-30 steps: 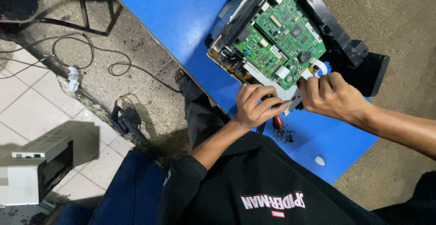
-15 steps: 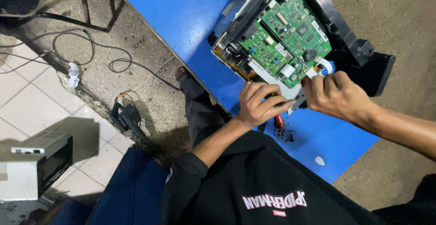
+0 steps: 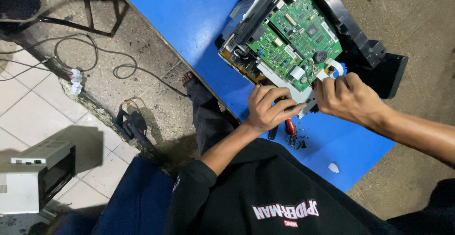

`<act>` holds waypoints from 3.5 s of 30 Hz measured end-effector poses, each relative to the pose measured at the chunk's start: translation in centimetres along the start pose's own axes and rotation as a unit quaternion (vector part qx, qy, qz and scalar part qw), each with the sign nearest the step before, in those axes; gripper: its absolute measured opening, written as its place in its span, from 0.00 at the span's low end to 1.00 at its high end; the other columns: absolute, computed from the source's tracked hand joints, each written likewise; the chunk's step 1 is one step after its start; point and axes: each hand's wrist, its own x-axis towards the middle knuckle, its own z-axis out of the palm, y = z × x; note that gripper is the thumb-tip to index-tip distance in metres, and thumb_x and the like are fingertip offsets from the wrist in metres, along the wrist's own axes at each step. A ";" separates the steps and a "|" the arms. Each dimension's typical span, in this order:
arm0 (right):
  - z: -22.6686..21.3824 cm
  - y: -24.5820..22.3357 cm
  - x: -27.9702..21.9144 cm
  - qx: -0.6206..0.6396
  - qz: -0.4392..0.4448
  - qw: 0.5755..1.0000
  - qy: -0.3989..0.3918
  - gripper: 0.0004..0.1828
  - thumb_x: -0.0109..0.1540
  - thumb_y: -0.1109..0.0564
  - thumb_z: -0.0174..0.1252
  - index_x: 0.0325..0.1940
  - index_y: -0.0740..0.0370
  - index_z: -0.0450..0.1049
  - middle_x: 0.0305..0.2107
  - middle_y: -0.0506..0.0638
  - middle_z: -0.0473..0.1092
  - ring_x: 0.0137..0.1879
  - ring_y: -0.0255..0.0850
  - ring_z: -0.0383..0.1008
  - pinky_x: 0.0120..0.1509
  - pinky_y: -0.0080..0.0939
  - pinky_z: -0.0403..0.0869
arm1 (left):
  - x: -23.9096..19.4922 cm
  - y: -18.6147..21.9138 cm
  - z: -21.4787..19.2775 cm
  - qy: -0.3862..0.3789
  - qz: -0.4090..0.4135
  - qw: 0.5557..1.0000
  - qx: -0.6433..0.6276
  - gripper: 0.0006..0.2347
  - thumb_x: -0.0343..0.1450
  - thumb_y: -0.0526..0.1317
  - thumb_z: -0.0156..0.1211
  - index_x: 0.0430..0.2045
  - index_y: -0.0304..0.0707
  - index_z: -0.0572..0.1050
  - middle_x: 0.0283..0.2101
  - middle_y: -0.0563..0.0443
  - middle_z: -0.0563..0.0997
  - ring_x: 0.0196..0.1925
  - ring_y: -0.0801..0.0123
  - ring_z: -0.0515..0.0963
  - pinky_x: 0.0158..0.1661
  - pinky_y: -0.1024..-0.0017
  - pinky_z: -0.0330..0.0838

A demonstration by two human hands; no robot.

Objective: The person disassembles a printer on a blue workbench, removes the circuit board, and uses a screwdriver to remove screws from the printer housing. The person then reassembles the printer by placing the circuit board back and securing the housing.

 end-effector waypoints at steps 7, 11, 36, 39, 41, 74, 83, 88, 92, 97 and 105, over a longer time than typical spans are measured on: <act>0.0 0.0 0.0 -0.007 0.000 1.000 0.002 0.12 0.60 0.58 0.59 0.21 0.57 0.71 0.17 0.41 0.54 0.19 0.29 0.59 0.29 0.33 0.55 | -0.1 0.0 0.0 0.002 -0.001 1.000 0.000 0.11 0.61 0.42 0.81 0.23 0.45 0.80 0.36 0.59 0.78 0.40 0.68 0.74 0.38 0.68 0.64; 0.2 0.0 -0.1 0.004 0.001 1.000 -0.004 0.10 0.60 0.57 0.58 0.23 0.58 0.73 0.16 0.42 0.55 0.20 0.30 0.61 0.29 0.33 0.55 | -0.1 0.0 0.0 0.005 0.001 1.000 0.001 0.11 0.61 0.42 0.81 0.23 0.45 0.80 0.36 0.59 0.79 0.40 0.68 0.74 0.38 0.69 0.64; 0.2 -0.1 0.0 -0.009 0.016 1.000 0.019 0.15 0.62 0.57 0.59 0.20 0.56 0.70 0.16 0.41 0.54 0.19 0.29 0.59 0.29 0.33 0.54 | -0.2 -0.1 0.1 0.005 0.003 1.000 0.004 0.11 0.61 0.42 0.81 0.24 0.45 0.79 0.37 0.59 0.79 0.41 0.68 0.75 0.38 0.68 0.64; 0.2 -0.1 0.1 -0.019 0.010 1.000 0.015 0.16 0.62 0.56 0.58 0.19 0.56 0.70 0.16 0.41 0.54 0.19 0.28 0.58 0.28 0.32 0.53 | -0.4 -0.1 0.2 0.007 0.005 1.000 0.008 0.11 0.61 0.43 0.81 0.23 0.45 0.79 0.36 0.59 0.79 0.40 0.69 0.74 0.37 0.69 0.63; 0.1 0.0 0.0 -0.019 0.012 1.000 0.013 0.14 0.60 0.56 0.58 0.20 0.55 0.70 0.17 0.41 0.54 0.19 0.29 0.58 0.28 0.32 0.53 | -0.4 -0.2 0.3 0.007 0.006 1.000 0.011 0.11 0.61 0.42 0.81 0.23 0.45 0.80 0.36 0.59 0.79 0.41 0.69 0.74 0.38 0.68 0.63; 0.2 0.3 0.7 0.049 -0.015 0.989 -0.140 0.08 0.62 0.52 0.53 0.37 0.54 0.76 0.22 0.45 0.68 0.26 0.34 0.75 0.27 0.34 0.66 | -1.5 -0.4 0.4 0.028 0.006 0.999 -0.020 0.11 0.63 0.41 0.80 0.28 0.46 0.79 0.40 0.59 0.78 0.43 0.68 0.75 0.41 0.68 0.65; -0.7 1.1 0.0 0.062 0.013 0.995 -0.078 0.15 0.59 0.52 0.57 0.49 0.50 0.77 0.31 0.48 0.72 0.28 0.38 0.77 0.30 0.34 0.71 | -1.0 0.1 -0.3 0.034 0.001 0.999 -0.015 0.11 0.63 0.41 0.80 0.28 0.45 0.78 0.40 0.59 0.78 0.44 0.66 0.75 0.41 0.67 0.66; 0.9 2.4 -1.7 0.117 -0.031 0.992 0.023 0.25 0.55 0.58 0.62 0.57 0.52 0.79 0.30 0.44 0.72 0.24 0.33 0.71 0.28 0.33 0.69 | -1.0 0.1 0.0 0.035 0.009 0.999 -0.010 0.11 0.62 0.41 0.81 0.27 0.44 0.79 0.40 0.58 0.78 0.43 0.66 0.75 0.40 0.67 0.64; 1.6 1.4 -3.6 0.270 0.084 0.949 0.141 0.17 0.55 0.61 0.66 0.49 0.55 0.81 0.35 0.48 0.75 0.30 0.39 0.73 0.34 0.38 0.70 | -0.9 0.0 0.1 0.031 0.014 0.999 -0.001 0.11 0.63 0.41 0.80 0.26 0.44 0.79 0.40 0.57 0.78 0.43 0.66 0.75 0.40 0.67 0.65; 2.1 -1.9 -4.4 0.435 0.368 0.805 0.163 0.13 0.59 0.57 0.78 0.41 0.61 0.79 0.40 0.51 0.72 0.44 0.43 0.72 0.47 0.39 0.71 | -0.5 0.8 0.1 0.029 0.000 0.999 0.014 0.10 0.62 0.41 0.80 0.26 0.45 0.79 0.39 0.57 0.78 0.43 0.65 0.74 0.41 0.66 0.64; 0.5 -1.7 -5.4 0.394 0.394 0.814 0.166 0.14 0.57 0.56 0.75 0.45 0.50 0.83 0.70 0.60 0.61 0.76 0.61 0.54 0.77 0.60 0.60 | 1.2 5.6 0.3 -0.045 -0.058 0.982 0.177 0.10 0.66 0.47 0.76 0.37 0.53 0.84 0.48 0.57 0.75 0.54 0.64 0.69 0.56 0.57 0.54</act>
